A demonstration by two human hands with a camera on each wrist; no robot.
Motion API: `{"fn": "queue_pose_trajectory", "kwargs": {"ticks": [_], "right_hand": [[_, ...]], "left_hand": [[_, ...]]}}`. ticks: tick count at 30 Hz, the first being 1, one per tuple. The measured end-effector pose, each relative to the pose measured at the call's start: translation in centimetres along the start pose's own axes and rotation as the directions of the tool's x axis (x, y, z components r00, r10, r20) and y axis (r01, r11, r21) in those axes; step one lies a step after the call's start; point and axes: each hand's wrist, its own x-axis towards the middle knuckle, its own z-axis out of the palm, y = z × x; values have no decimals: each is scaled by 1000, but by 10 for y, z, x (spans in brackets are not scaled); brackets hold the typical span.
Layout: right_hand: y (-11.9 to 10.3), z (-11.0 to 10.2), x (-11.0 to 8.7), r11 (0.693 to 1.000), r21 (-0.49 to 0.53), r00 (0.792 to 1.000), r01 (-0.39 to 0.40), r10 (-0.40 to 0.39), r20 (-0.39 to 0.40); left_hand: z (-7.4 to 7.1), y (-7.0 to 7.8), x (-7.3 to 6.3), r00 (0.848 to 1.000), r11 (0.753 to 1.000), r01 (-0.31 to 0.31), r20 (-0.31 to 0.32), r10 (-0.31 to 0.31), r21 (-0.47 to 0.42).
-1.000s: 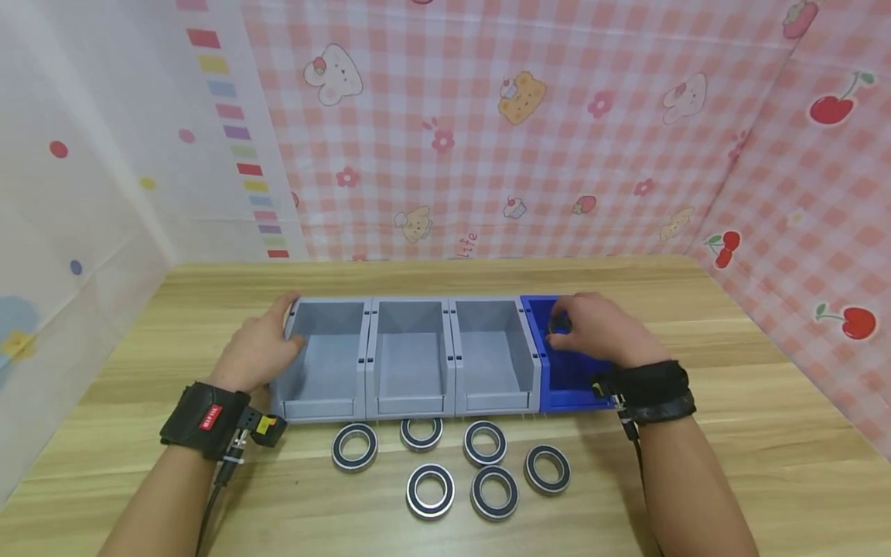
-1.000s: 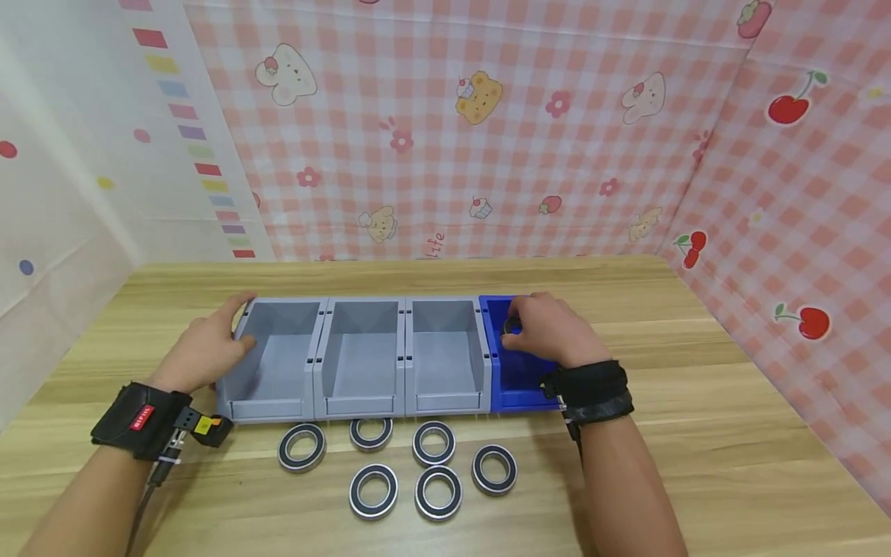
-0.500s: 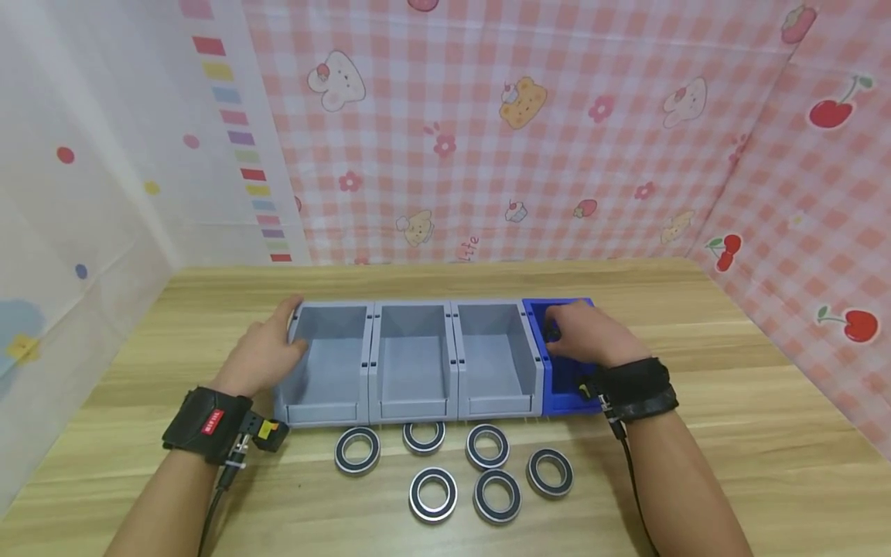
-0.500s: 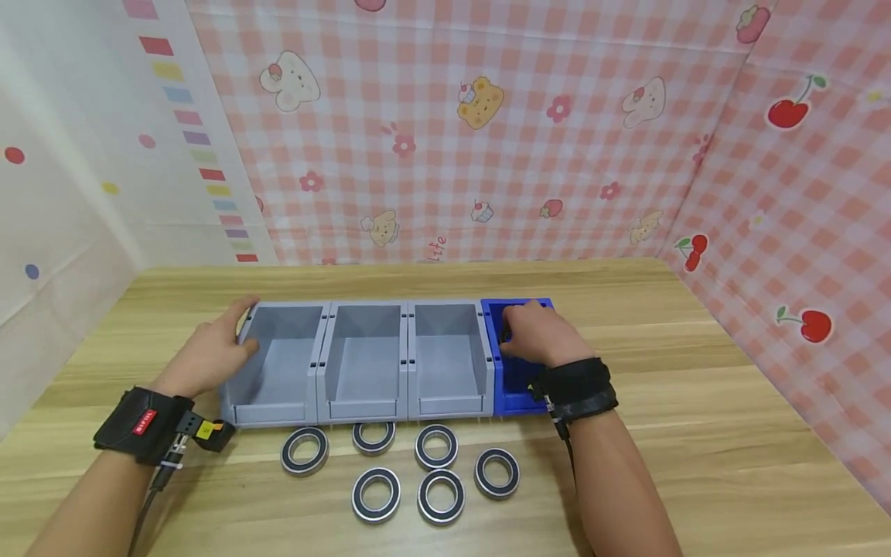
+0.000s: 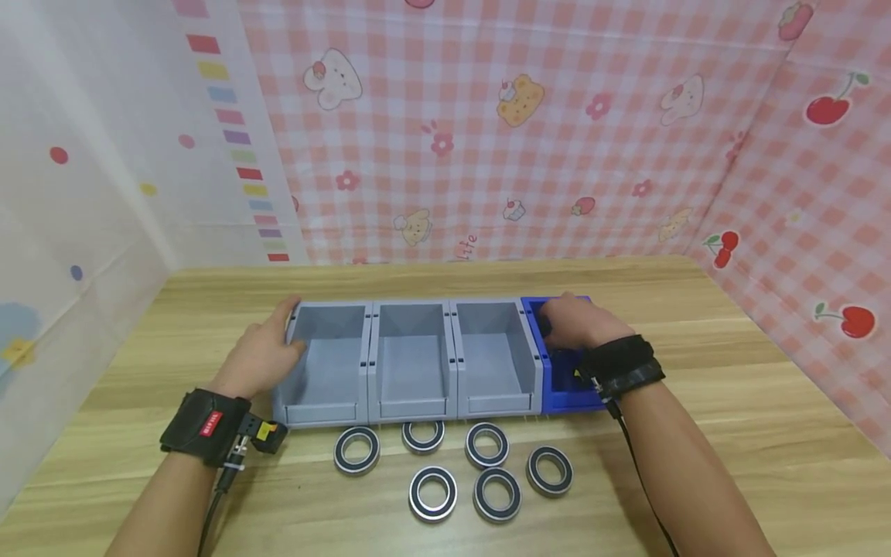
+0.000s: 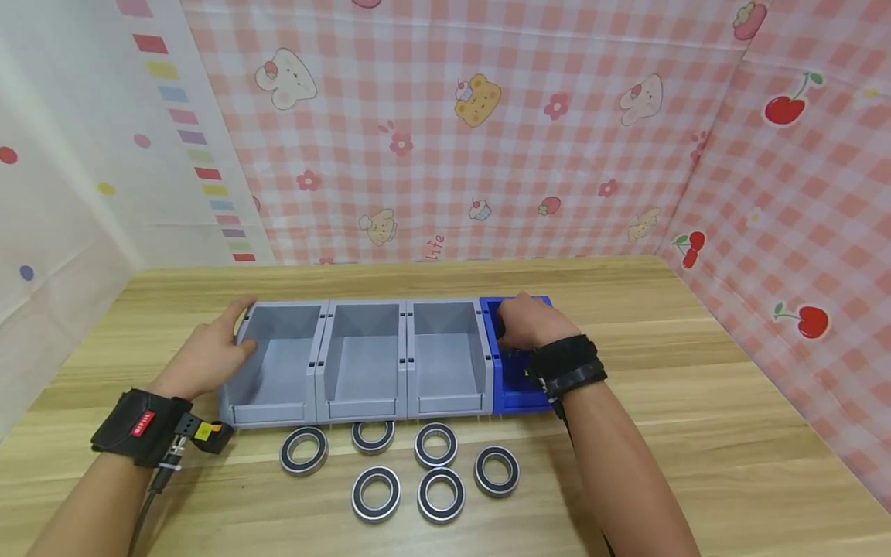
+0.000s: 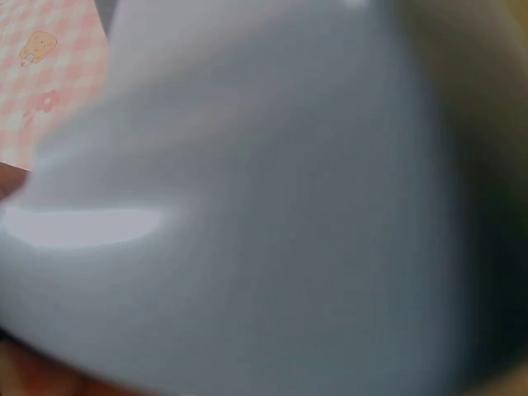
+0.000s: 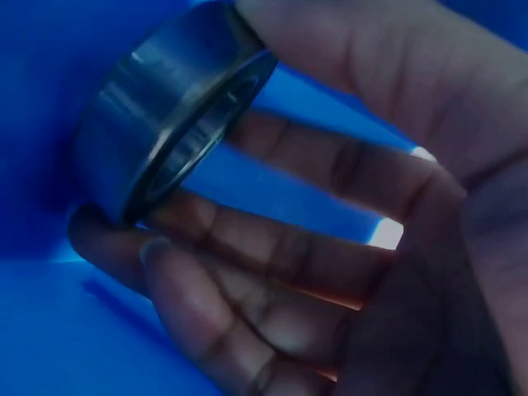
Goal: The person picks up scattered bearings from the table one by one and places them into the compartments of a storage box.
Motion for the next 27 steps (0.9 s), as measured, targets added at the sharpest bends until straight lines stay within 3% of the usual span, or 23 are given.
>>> {"fn": "queue_pose_trajectory", "kwargs": {"ticks": [5, 14, 27], "right_hand": [[-1, 3, 0, 1000, 16, 1000, -19, 19, 14], [-9, 2, 0, 997, -48, 997, -54, 52, -54], [-10, 3, -5, 996, -74, 998, -59, 58, -13]], "left_hand": [[-1, 0, 1, 1000, 1000, 1, 0, -1, 0], [-4, 2, 2, 1000, 1000, 2, -5, -2, 13], [2, -3, 0, 1000, 1000, -3, -1, 3, 4]]}}
